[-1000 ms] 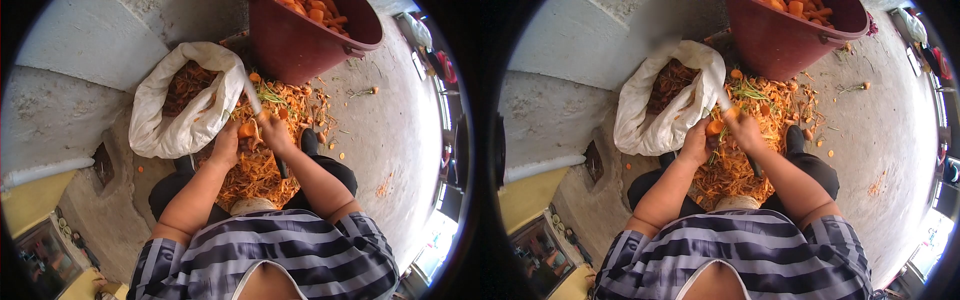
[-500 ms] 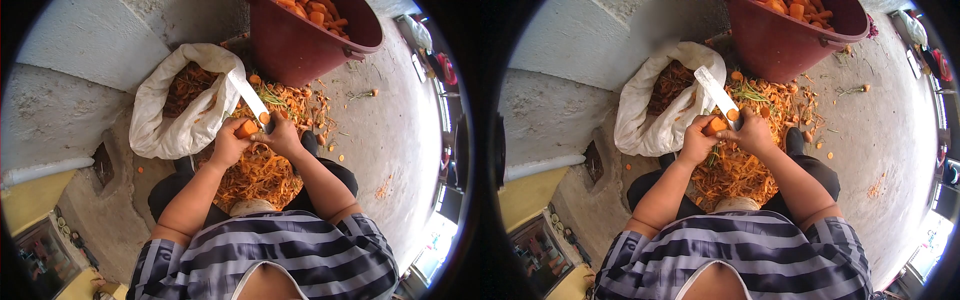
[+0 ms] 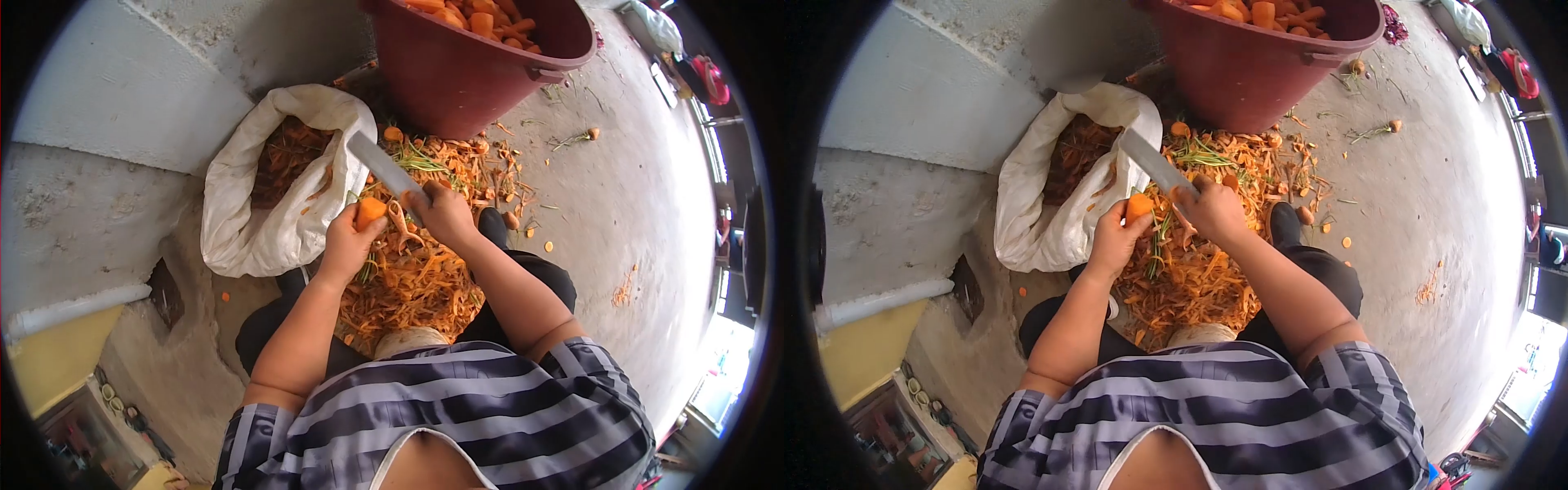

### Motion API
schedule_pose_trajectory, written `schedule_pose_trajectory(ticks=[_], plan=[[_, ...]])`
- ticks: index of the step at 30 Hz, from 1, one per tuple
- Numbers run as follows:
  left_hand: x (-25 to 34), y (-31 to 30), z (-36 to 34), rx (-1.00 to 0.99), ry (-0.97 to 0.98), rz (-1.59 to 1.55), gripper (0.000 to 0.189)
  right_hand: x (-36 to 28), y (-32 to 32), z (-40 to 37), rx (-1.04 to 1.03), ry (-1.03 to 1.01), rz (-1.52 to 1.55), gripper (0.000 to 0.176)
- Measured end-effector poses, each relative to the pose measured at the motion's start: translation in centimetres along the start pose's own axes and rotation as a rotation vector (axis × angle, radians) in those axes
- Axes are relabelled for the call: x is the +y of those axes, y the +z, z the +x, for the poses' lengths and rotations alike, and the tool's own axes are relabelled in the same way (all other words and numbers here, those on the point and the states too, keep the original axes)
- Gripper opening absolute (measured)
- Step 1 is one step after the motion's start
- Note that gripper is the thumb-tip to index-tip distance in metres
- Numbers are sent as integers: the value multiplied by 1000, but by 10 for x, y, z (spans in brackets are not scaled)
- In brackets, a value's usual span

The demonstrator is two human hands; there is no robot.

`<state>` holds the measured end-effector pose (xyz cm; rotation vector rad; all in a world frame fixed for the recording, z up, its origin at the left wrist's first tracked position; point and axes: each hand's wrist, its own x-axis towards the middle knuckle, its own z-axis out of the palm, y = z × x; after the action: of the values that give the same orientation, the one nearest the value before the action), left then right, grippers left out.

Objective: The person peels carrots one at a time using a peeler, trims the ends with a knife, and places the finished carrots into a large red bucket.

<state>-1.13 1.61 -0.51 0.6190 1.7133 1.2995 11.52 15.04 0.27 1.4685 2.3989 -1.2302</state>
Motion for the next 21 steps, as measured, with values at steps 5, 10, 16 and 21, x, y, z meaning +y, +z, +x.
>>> schedule_pose_trajectory(ticks=[5,10,16,21], plan=[[16,-3,-4,14,-35,100,26,-6,-10,-8,-101,28,-121,78],[117,5,40,-26,280,374,25,33,20,9,-263,19,246,81],[262,49,44,-48,723,-113,57,6,-7,-26,-436,388,1257,39],[209,60,57,-114,700,413,37,43,-75,-53,-403,479,1382,19]])
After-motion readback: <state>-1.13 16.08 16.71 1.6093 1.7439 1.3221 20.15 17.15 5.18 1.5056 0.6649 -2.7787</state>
